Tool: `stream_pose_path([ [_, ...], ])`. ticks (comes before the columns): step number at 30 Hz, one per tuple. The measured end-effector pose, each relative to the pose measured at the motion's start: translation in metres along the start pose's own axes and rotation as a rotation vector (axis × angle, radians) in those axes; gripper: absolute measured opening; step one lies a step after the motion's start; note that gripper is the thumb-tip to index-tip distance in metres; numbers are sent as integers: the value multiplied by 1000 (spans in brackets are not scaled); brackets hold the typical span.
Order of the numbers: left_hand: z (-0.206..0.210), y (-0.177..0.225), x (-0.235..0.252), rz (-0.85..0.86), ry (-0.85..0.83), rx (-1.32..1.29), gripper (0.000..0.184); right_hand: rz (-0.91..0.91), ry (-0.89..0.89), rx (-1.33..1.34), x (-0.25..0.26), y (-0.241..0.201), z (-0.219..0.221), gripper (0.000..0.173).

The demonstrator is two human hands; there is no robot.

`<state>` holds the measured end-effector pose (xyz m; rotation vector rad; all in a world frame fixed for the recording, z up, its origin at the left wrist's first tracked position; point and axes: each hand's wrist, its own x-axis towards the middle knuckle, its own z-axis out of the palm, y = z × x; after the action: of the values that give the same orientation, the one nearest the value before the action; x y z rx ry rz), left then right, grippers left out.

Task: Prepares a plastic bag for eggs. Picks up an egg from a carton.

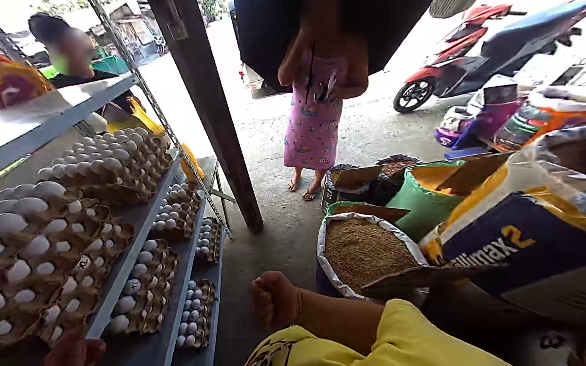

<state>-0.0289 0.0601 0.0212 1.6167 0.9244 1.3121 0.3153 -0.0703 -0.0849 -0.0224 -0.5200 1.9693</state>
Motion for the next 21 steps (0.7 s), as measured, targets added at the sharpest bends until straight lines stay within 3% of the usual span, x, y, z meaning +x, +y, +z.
stream_pose_path([
  [4,27,-4,5,85,-72,-1,25,-37,19,-12,-17,-7,-2,29],
  [6,33,12,0,175,-22,59,24,-37,81,-90,-24,-10,2,31],
  [10,31,46,-11,299,264,57,19,-56,46,-121,-23,-7,-3,29],
  [14,4,56,-39,502,551,170,18,60,-40,-4,-2,1,-13,30],
  [18,-39,54,-92,677,1016,803,19,260,-92,0,31,13,-17,29],
  [21,-71,39,-151,642,1186,1154,15,397,-169,-224,59,28,-13,25],
])
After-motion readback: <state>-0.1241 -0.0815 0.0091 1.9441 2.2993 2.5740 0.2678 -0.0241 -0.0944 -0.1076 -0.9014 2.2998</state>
